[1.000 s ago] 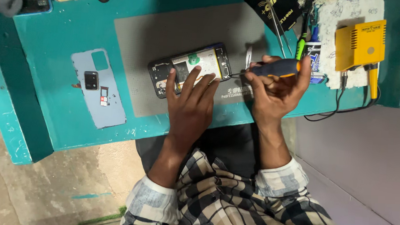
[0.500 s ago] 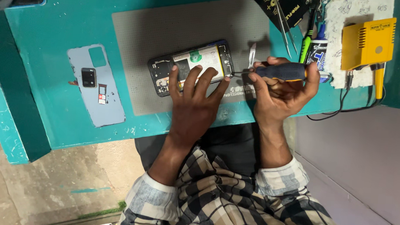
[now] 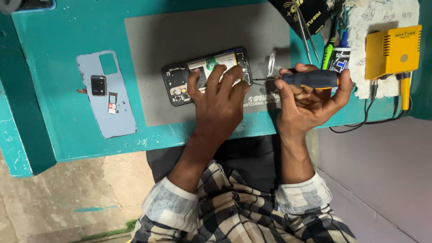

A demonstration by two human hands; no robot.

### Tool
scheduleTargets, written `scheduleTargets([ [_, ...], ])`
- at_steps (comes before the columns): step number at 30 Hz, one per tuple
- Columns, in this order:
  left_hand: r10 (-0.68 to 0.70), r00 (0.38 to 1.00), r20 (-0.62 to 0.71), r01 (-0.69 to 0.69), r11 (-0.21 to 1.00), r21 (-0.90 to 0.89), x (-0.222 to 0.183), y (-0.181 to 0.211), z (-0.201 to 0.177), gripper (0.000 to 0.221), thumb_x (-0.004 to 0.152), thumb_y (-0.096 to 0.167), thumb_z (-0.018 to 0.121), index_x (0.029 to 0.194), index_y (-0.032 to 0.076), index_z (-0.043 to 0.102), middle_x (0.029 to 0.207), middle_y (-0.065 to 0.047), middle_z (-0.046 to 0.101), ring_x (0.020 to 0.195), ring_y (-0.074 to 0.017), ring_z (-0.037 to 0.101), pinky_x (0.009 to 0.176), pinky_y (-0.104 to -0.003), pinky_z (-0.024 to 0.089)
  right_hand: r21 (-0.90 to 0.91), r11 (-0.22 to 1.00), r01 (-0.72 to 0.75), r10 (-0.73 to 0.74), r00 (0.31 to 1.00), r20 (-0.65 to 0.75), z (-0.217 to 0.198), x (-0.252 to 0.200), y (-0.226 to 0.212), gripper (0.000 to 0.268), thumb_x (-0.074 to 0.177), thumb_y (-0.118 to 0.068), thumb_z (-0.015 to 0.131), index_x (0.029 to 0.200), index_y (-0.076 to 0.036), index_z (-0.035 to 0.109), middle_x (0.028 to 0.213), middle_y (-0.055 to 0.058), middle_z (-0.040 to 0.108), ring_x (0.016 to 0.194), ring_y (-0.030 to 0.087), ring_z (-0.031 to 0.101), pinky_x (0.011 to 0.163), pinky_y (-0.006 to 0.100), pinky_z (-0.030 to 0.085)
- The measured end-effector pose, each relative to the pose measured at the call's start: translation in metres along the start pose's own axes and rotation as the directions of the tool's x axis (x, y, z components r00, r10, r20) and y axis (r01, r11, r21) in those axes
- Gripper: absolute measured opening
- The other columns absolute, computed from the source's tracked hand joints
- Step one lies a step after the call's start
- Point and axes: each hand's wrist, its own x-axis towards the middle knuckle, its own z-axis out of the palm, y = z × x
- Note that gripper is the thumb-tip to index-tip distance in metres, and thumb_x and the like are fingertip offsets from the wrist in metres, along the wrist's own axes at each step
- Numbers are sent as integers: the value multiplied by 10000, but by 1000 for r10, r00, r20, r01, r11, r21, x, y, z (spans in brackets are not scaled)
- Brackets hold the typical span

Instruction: The person uses a screwdriver to remove screws from a mobile phone and then handles small internal components near the battery.

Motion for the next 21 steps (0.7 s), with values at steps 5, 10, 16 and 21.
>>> scheduleTargets([
  [5,-51,998,22,52,996,-78,2,-2,6,91,995,173,747,942,125,690,1244,-41,615,1282,-248,510,1162,-593,245,1,1000,-3,3,1000,-2,1,0,-2,957,1053,210,782,1618,-288,191,1265,173,620,1082,254,747,1016,385,665],
  [10,-62,998,11,62,996,-65,1,0,4,93,999,204,739,957,140,686,1269,-47,590,1294,-248,499,1171,-599,226,-6,1000,-9,9,1000,-5,1,1,-3,960,1043,212,789,1613,-280,193,1275,176,612,1082,250,743,1007,379,662],
  [16,-150,989,14,150,970,-191,-7,-6,-5,62,1009,156,698,951,168,715,1269,-14,567,1291,-234,467,1162,-560,223,7,1000,-5,5,1000,5,1,0,-1,948,1038,222,777,1609,-264,197,1289,185,611,1078,249,745,1013,378,657],
  [21,-204,978,-44,187,949,-254,-20,-17,-7,116,1000,92,655,906,153,686,1243,-34,564,1265,-262,460,1110,-500,261,-5,1000,29,-28,999,41,-1,0,0,963,1014,220,771,1608,-278,200,1303,201,630,1070,259,742,1000,394,660],
])
